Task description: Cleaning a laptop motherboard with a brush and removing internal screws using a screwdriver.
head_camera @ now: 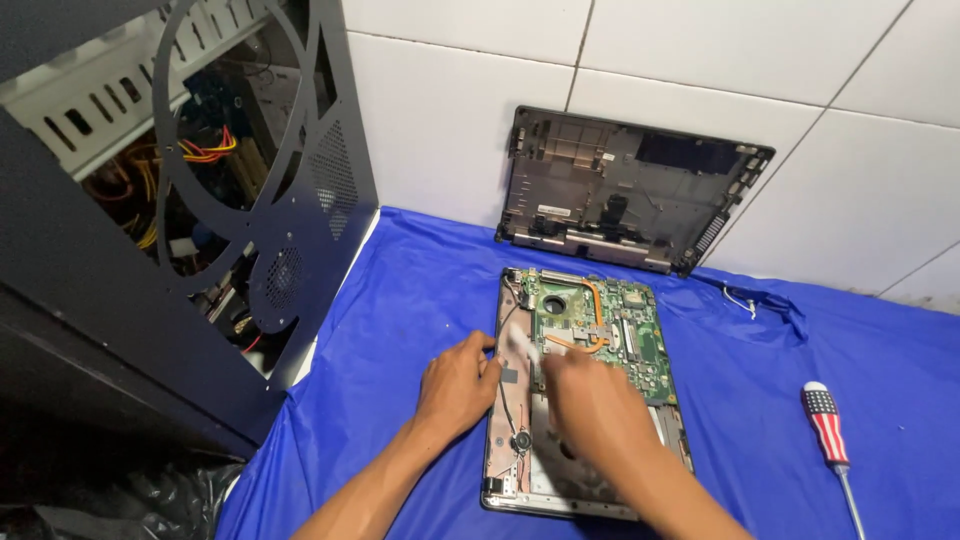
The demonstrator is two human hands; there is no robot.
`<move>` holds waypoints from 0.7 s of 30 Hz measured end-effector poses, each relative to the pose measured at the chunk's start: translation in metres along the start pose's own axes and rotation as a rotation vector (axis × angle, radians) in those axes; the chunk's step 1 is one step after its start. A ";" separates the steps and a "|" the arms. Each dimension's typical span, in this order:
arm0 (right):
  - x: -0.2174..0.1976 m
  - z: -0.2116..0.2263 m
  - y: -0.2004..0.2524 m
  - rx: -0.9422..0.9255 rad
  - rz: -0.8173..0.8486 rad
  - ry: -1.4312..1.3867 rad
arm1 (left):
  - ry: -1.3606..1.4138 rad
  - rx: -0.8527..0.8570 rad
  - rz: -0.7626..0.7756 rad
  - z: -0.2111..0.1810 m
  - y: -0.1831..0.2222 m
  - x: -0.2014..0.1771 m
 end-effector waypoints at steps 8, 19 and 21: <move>0.027 0.025 -0.058 -0.103 -0.126 -0.005 | 0.054 0.036 0.018 -0.003 -0.002 -0.011; 0.029 -0.004 -0.095 -0.043 -0.226 -0.020 | 0.057 0.014 0.028 -0.006 -0.001 -0.010; 0.017 0.013 -0.064 -0.058 -0.155 -0.033 | 0.044 0.005 0.041 -0.006 0.000 -0.011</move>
Point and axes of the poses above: each hand's wrist, its own y-axis away from the middle knuckle, its own x-axis out of the palm, z = x × y, the point moved 10 cm from there along -y, towards the middle knuckle, and after that the axes turned 14 degrees about x, right-handed, at the moved point
